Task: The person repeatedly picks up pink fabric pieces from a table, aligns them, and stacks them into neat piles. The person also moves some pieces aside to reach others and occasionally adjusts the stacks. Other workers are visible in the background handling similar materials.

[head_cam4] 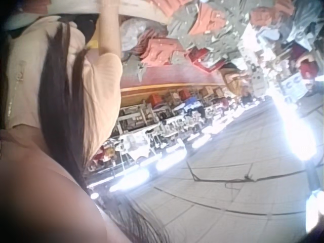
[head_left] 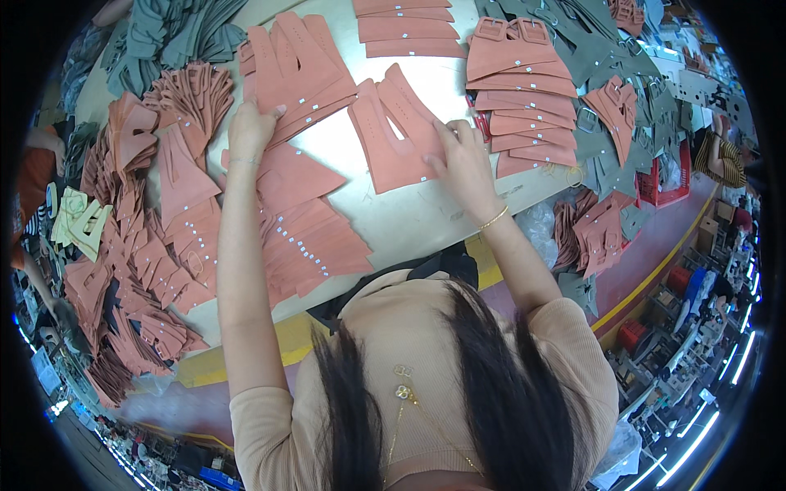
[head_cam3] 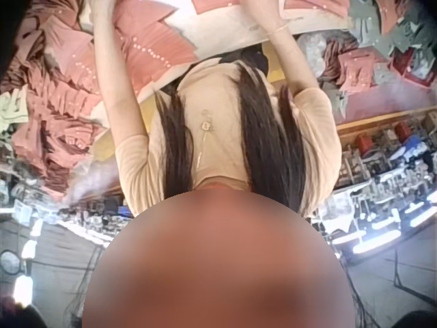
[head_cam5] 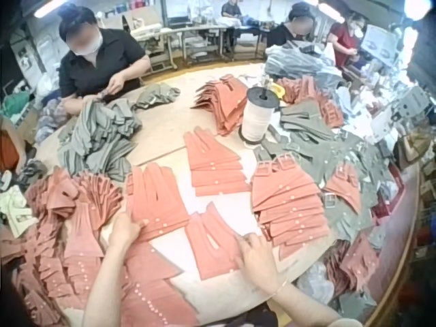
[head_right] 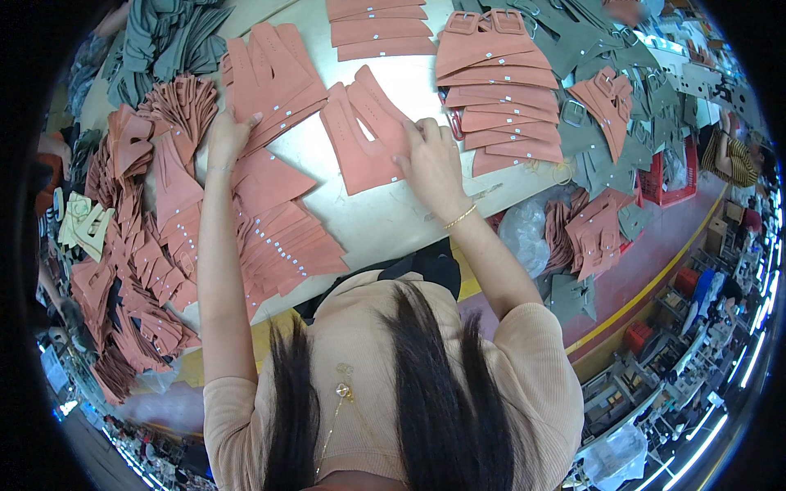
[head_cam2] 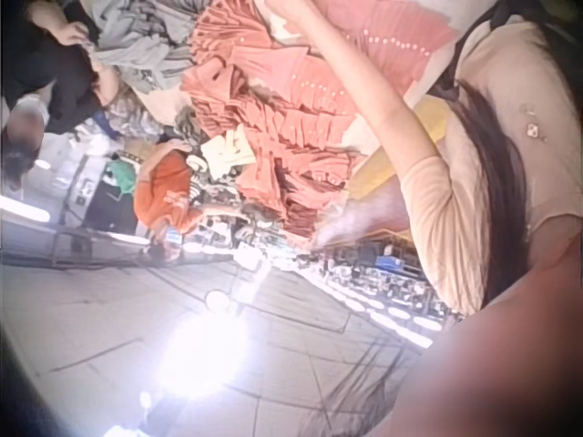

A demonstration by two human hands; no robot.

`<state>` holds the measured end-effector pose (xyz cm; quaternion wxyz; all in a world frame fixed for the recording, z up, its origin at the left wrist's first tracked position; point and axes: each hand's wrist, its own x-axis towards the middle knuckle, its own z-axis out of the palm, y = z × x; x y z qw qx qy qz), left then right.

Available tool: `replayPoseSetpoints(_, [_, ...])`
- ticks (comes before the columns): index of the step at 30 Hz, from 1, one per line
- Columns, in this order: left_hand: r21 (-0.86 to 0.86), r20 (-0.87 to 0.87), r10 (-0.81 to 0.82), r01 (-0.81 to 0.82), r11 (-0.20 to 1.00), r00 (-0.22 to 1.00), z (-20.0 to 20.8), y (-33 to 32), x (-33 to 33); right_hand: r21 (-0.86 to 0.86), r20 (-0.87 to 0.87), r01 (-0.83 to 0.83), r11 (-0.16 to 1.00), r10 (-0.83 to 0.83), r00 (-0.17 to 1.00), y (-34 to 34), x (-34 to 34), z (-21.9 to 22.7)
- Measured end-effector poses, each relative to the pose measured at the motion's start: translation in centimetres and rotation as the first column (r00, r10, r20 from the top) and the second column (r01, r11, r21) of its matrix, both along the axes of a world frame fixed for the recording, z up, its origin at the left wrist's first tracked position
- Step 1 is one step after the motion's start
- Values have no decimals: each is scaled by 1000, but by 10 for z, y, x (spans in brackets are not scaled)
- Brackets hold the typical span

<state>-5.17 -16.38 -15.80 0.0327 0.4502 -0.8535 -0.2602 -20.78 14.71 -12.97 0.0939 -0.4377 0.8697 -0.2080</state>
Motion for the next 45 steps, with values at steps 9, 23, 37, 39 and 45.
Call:
replayPoseSetpoints(9, [-24, 39, 22, -21, 999, 999, 13, 9, -2, -15, -63, 25, 1000, -26, 998, 0, 13, 0])
replayPoseSetpoints(23, [16, 89, 52, -54, 998, 995, 13, 8, -3, 1, -10, 30, 1000, -30, 999, -3, 13, 2])
replayPoseSetpoints(37, [-176, 95, 26, -9, 984, 995, 19, 25, -8, -34, -42, 21, 999, -22, 999, -2, 11, 0])
replayPoseSetpoints(39, [-188, 135, 38, -12, 982, 990, 17, 24, -8, -9, -16, 33, 999, -33, 999, -2, 11, 3])
replayPoseSetpoints(45, [-105, 19, 77, -75, 992, 997, 15, 16, -7, -6, 4, 31, 1000, -31, 1000, -2, 11, 6])
